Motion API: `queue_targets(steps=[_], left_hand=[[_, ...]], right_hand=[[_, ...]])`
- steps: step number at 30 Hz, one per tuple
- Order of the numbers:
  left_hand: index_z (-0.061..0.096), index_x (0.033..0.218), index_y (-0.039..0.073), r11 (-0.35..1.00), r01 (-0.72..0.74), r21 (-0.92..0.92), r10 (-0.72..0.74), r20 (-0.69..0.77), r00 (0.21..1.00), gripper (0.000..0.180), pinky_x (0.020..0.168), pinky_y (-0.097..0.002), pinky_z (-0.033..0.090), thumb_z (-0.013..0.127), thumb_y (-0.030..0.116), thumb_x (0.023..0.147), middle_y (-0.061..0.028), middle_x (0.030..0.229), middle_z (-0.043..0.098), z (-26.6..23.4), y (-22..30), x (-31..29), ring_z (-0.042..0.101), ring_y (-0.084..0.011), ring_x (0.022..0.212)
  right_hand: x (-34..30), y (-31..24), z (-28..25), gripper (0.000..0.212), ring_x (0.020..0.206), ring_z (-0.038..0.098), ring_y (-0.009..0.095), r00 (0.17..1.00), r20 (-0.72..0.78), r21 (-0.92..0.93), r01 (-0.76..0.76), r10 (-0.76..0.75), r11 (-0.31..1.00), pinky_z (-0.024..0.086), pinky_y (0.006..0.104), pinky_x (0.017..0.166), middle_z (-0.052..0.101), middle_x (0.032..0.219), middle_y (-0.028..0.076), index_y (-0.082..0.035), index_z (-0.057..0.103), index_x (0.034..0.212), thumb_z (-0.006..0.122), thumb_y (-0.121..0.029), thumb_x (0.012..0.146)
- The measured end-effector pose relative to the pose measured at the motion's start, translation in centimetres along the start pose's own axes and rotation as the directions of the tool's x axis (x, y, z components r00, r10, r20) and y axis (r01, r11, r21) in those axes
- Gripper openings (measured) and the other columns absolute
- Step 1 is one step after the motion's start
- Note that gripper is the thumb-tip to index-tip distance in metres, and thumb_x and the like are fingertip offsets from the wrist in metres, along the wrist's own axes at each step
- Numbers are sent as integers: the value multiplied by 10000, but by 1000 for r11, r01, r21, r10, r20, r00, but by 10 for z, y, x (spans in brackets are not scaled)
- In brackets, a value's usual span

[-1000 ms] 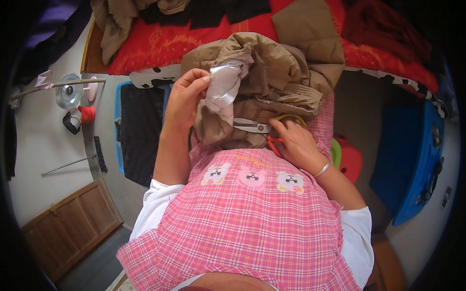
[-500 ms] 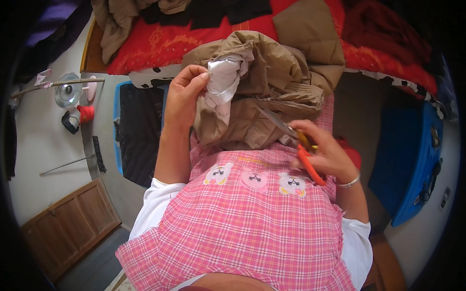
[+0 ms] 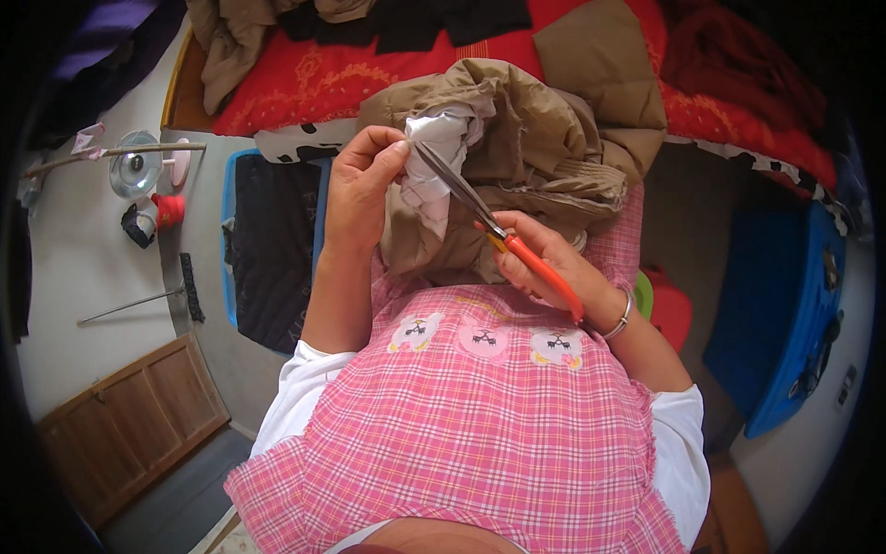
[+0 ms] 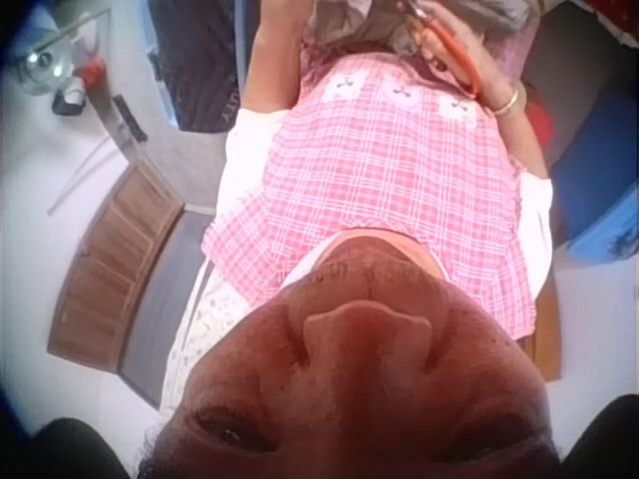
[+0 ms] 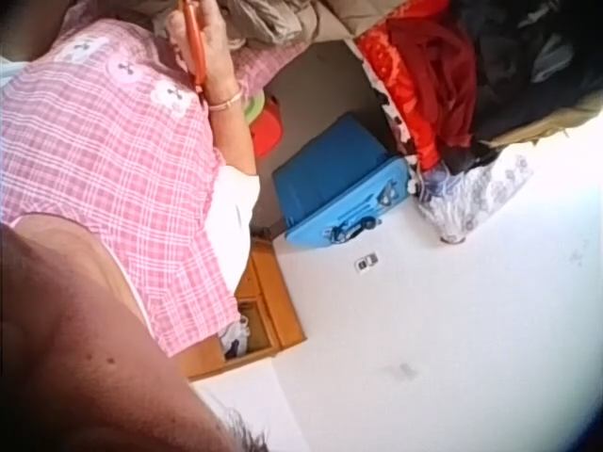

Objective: Cutting and checking the lining of a beige down jacket.

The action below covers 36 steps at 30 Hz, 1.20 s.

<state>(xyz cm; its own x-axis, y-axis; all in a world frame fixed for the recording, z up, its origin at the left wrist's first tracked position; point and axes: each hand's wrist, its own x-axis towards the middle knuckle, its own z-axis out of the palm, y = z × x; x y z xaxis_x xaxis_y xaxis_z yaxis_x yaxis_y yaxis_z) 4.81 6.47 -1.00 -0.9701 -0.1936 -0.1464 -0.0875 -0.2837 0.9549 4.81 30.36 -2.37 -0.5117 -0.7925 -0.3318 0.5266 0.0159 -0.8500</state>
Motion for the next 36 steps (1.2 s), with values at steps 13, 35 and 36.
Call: queue_targets(steps=[13,35,36], left_hand=[[592,890,20,990,-58,131,57,11,998,56,670,-177,396,586,73,872,36,811,555,0,-5,-4,478,-22,725],[594,910,35,997,32,-75,-33,-4,999,73,691,-205,423,554,71,860,9,799,580,-17,0,4,523,-65,727],[594,910,35,997,31,-76,-32,-8,999,73,691,-205,423,554,71,860,9,799,580,-18,-1,5,523,-65,727]], right_hand=[[18,-3,8,461,624,394,19,996,-81,-64,33,-38,997,342,175,545,450,743,-60,-37,400,1297,567,-239,917],[14,-9,-2,470,596,435,33,994,-105,-101,-3,-7,995,362,205,524,497,703,-34,-45,509,1198,692,-279,834],[14,-7,-7,486,624,464,72,974,-97,-410,147,-203,900,388,234,564,500,717,-3,-53,513,1193,710,-281,812]])
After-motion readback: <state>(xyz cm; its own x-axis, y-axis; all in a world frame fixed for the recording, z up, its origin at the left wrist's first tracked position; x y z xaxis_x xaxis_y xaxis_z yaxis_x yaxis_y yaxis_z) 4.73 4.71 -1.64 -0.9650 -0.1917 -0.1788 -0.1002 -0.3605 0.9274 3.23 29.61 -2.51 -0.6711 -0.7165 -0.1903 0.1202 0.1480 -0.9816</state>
